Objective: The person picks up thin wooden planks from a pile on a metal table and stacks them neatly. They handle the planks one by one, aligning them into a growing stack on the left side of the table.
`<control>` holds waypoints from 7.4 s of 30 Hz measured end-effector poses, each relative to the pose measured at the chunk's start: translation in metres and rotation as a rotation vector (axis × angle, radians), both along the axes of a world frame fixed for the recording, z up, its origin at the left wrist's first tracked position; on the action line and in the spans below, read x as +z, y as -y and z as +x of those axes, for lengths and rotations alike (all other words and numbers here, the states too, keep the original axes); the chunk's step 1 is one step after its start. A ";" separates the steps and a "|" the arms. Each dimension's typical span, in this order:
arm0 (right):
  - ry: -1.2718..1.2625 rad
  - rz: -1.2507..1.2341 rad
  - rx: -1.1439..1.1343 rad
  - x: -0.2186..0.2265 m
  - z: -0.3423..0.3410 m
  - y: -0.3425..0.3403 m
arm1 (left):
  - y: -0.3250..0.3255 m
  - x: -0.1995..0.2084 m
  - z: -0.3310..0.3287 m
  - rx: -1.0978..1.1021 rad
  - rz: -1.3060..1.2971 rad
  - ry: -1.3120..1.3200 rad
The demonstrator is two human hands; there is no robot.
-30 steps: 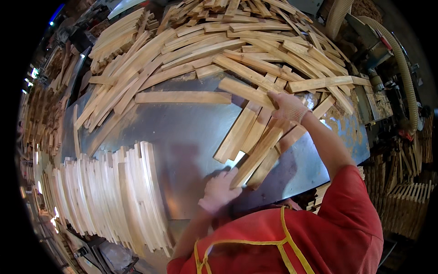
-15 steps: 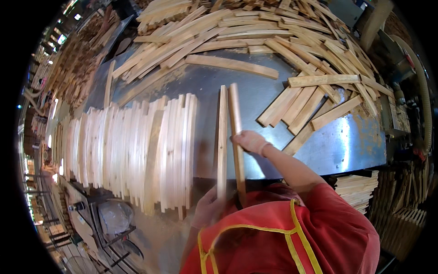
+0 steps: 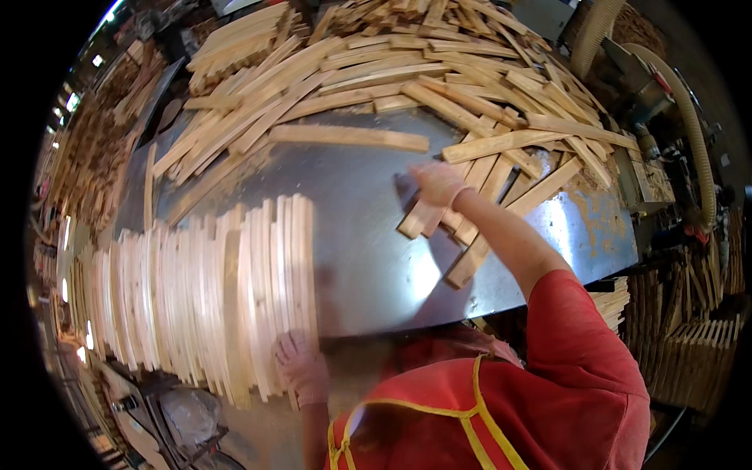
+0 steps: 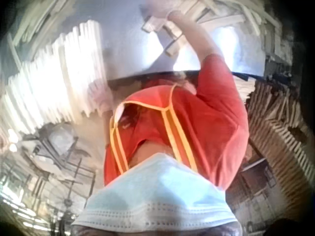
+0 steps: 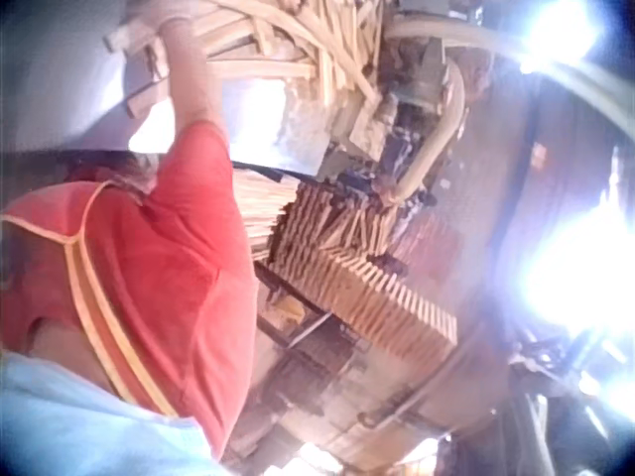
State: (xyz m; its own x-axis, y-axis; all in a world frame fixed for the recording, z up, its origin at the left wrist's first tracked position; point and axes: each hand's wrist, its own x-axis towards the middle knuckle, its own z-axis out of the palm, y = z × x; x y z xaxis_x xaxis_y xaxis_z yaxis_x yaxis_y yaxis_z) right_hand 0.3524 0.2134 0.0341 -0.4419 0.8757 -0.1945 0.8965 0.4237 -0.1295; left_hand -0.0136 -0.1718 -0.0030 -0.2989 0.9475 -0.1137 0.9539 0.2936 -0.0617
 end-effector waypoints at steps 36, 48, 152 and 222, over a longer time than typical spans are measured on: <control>-0.855 -0.377 -0.641 0.020 0.191 0.008 | -0.132 0.070 0.119 -0.144 -0.320 0.620; -0.755 -0.803 -0.281 -0.058 -0.169 0.170 | 0.002 0.059 -0.033 0.352 0.294 0.344; -0.872 -1.345 -0.454 -0.076 -0.030 0.200 | -0.046 0.001 0.147 -0.083 -0.248 0.738; -0.494 0.083 -0.176 -0.026 0.075 -0.003 | -0.012 0.027 -0.099 0.493 0.178 -0.097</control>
